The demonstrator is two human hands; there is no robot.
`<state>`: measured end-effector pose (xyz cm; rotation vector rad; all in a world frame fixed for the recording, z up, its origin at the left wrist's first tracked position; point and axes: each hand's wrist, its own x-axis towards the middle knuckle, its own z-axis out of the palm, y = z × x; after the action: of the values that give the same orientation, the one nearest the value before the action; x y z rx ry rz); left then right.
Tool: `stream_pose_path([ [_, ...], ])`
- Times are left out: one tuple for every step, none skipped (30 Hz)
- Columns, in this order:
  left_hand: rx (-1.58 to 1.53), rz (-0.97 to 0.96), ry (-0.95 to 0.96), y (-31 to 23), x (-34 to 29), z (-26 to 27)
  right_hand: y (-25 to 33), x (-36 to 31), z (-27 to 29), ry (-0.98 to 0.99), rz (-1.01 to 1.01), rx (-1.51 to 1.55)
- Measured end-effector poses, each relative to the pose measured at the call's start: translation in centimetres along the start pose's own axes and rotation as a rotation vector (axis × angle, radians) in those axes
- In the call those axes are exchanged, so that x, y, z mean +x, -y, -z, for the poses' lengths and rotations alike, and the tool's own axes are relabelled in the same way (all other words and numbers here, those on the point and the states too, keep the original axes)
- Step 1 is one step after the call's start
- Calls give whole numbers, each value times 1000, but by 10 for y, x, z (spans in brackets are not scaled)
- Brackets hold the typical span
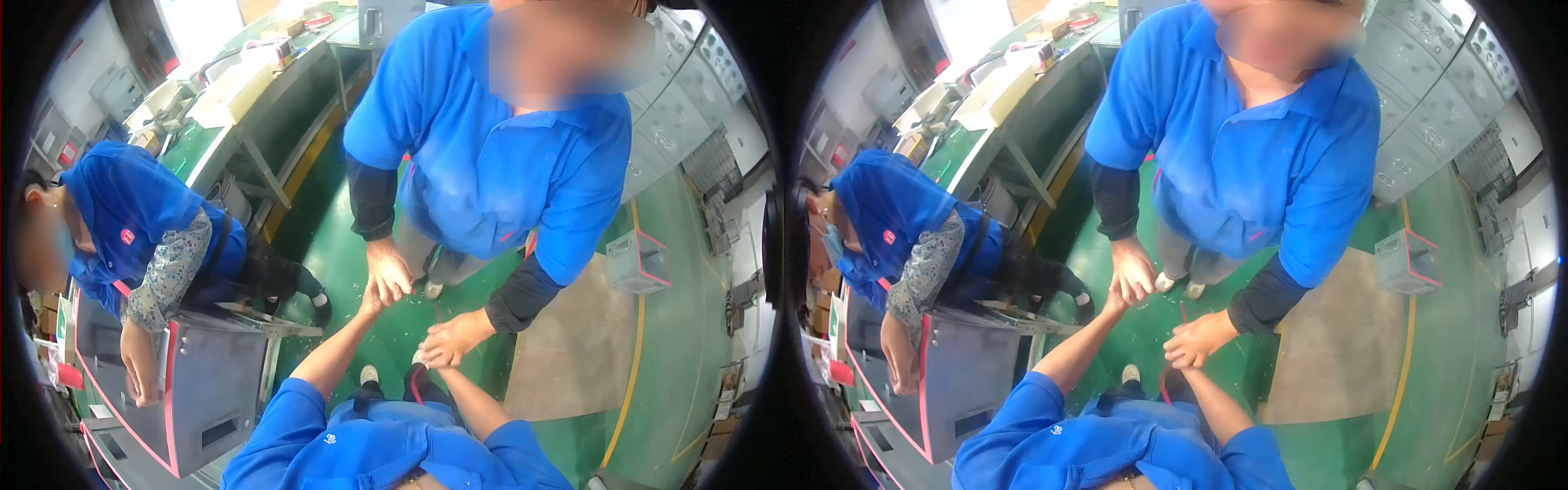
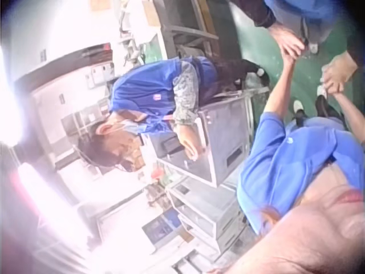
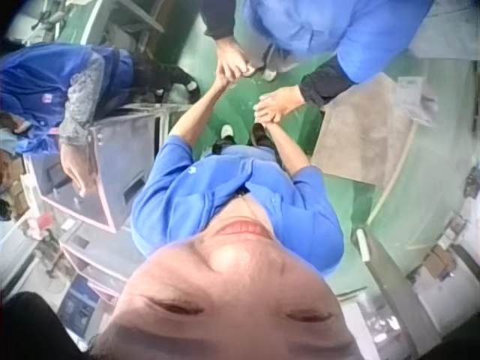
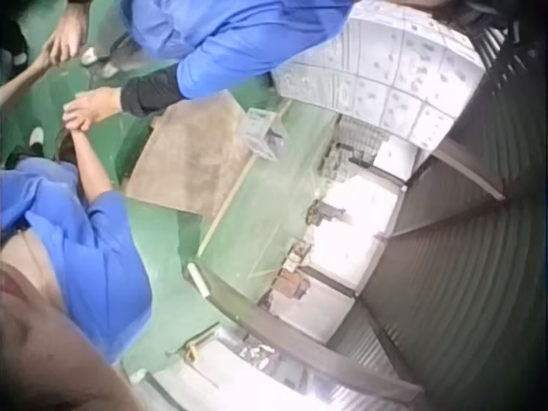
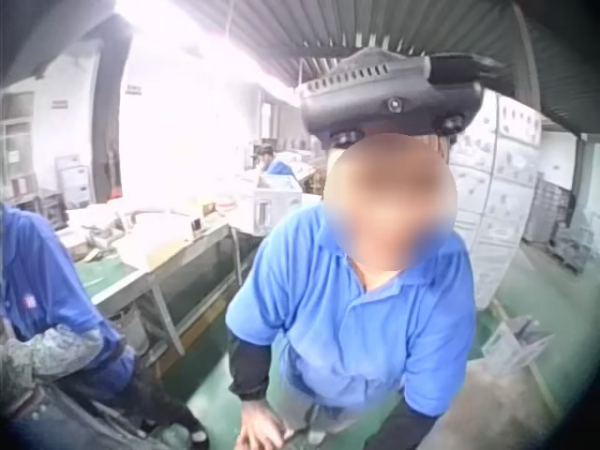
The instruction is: The person applies red tape along the edges of a metal cabinet door, smoothing it down and cutting excess pieces. They handle the tape and the cabinet door throughout the process.
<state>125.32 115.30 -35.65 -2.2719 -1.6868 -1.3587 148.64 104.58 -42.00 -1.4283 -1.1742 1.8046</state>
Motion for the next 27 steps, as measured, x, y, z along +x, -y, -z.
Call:
stream_pose_path([
  [-284,226,142,-2,-1,7,-5,5,4,141,-138,106],
  [-448,386,267,-2,3,12,-14,3,3,90,-182,71],
  [-566,572,362,4,7,22,-6,3,-8,62,-224,37],
  [-551,705,430,16,11,33,29,-22,-42,-142,-167,-134],
  [-562,826,511,18,18,39,57,-45,-58,-378,-107,-305],
  [-588,812,593,11,26,41,25,-44,-48,-454,-17,-379],
  [-716,858,533,-1,32,42,-11,-40,-38,-531,71,-463],
  [-827,910,461,-7,34,46,-15,-39,-36,-496,-17,-469],
  [-934,962,388,-13,33,52,1,-44,-38,-487,-56,-403],
  [-941,891,342,-23,32,61,25,-52,-43,-479,-97,-340],
  [-940,816,285,-28,30,70,76,-71,-60,-488,-78,-209],
  [-951,842,290,-36,23,69,60,-73,-53,-536,-53,-304],
  [-939,881,281,-36,8,71,56,-73,-51,-561,-47,-294],
  [-906,880,317,-37,-10,74,53,-74,-48,-586,-42,-284],
  [-871,879,353,-36,-33,77,50,-76,-46,-609,-37,-274],
  [-839,883,401,-36,-58,83,49,-78,-45,-643,54,-496],
  [-807,891,444,-35,-85,90,50,-79,-44,-661,182,-515],
  [-727,818,523,-31,-116,99,52,-79,-45,-672,313,-532],
  [-648,741,600,-25,-144,109,53,-77,-42,-686,447,-548],
  [-575,770,660,-21,-171,119,56,-71,-36,-681,464,-504],
  [-507,803,717,-18,-197,130,58,-66,-30,-672,479,-466],
  [-443,808,736,-14,-220,145,58,-64,-25,-654,487,-429],
  [-371,827,747,-10,-246,163,68,-64,-33,-668,466,-304],
  [-304,855,721,-6,-273,182,85,-68,-43,-687,447,-178],
  [-240,881,696,-4,-301,199,102,-65,-48,-701,572,-163],
  [-205,948,611,-8,-333,219,119,-60,-54,-706,696,-151],
  [-155,1031,508,-18,-367,245,153,-70,-73,-571,576,-130],
])
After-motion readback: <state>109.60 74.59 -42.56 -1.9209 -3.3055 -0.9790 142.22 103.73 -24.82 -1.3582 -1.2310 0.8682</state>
